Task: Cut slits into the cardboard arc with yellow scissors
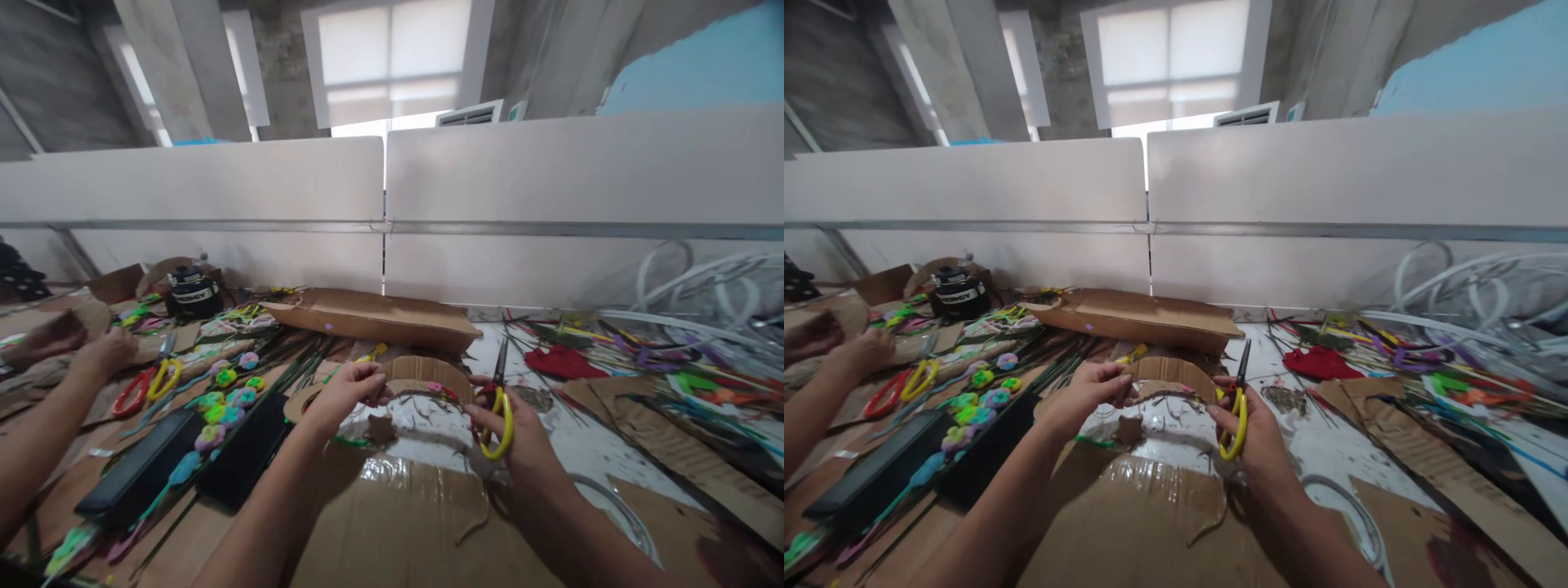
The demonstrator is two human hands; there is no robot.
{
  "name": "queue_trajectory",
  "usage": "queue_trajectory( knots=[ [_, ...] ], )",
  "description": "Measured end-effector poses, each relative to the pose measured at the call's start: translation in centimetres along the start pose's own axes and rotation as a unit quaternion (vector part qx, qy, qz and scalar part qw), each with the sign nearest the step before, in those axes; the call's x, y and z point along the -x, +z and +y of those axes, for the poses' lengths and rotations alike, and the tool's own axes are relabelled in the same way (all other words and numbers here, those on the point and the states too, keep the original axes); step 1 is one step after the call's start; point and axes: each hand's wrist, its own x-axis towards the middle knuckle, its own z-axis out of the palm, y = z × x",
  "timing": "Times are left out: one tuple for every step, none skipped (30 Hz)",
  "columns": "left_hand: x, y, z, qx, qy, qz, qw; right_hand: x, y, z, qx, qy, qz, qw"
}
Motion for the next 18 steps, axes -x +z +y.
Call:
queue_trajectory(
  knots=[
    [0.0,0.0,0.1,-0.005,0.000,-0.006,1.000,0.0,0.1,-0.1,-0.006,0.003,0.003,1.000],
    [0.0,-0.1,0.1,-0.009,-0.001,-0.011,1.000,0.0,0.1,-0.2,-0.011,0.006,0.007,1.000],
    [0.0,-0.3,0.1,-0.014,-0.003,-0.015,1.000,0.1,0.1,-0.2,-0.013,0.008,0.011,1.000],
    [-0.1,-0.4,0.1,-0.018,-0.005,-0.018,1.000,0.1,0.2,-0.3,-0.013,0.008,0.013,1.000],
    [-0.1,-0.5,0.0,-0.022,-0.008,-0.022,0.999,0.1,0.2,-0.4,-0.012,0.007,0.014,1.000],
    [-0.1,-0.6,-0.1,-0.026,-0.011,-0.026,0.999,0.1,0.3,-0.6,-0.012,0.006,0.015,1.000],
    [-0.1,-0.7,-0.2,-0.028,-0.015,-0.029,0.999,0.2,0.3,-0.7,-0.012,0.007,0.013,1.000],
    [-0.1,-0.7,-0.3,-0.030,-0.019,-0.032,0.999,0.2,0.3,-0.8,-0.012,0.007,0.010,1.000],
    [-0.1,-0.7,-0.3,-0.030,-0.023,-0.034,0.999,0.1,0.3,-1.0,-0.011,0.005,0.007,1.000],
    [-0.1,-0.7,-0.4,-0.029,-0.027,-0.035,0.999,0.1,0.4,-1.1,-0.007,0.003,0.004,1.000],
    [-0.1,-0.7,-0.4,-0.029,-0.029,-0.034,0.999,0.1,0.3,-1.2,0.000,0.001,0.000,1.000],
    [-0.1,-0.6,-0.5,-0.027,-0.030,-0.030,0.999,0.0,0.3,-1.2,0.008,-0.002,-0.005,1.000],
    [-0.2,-0.5,-0.5,-0.026,-0.029,-0.023,0.999,0.0,0.3,-1.2,0.016,-0.006,-0.010,1.000],
    [-0.2,-0.3,-0.5,-0.025,-0.027,-0.015,0.999,0.0,0.3,-1.2,0.021,-0.009,-0.018,1.000],
    [-0.2,-0.1,-0.5,-0.023,-0.025,-0.009,0.999,0.0,0.3,-1.1,0.024,-0.011,-0.025,0.999],
    [-0.3,0.1,-0.4,-0.023,-0.023,-0.005,0.999,0.1,0.4,-1.0,0.023,-0.012,-0.034,0.999],
    [-0.2,0.4,-0.4,-0.023,-0.023,-0.005,0.999,0.2,0.4,-0.9,0.022,-0.011,-0.043,0.999],
    [-0.2,0.6,-0.3,-0.024,-0.026,-0.010,0.999,0.3,0.5,-0.8,0.020,-0.008,-0.053,0.998]
  ],
)
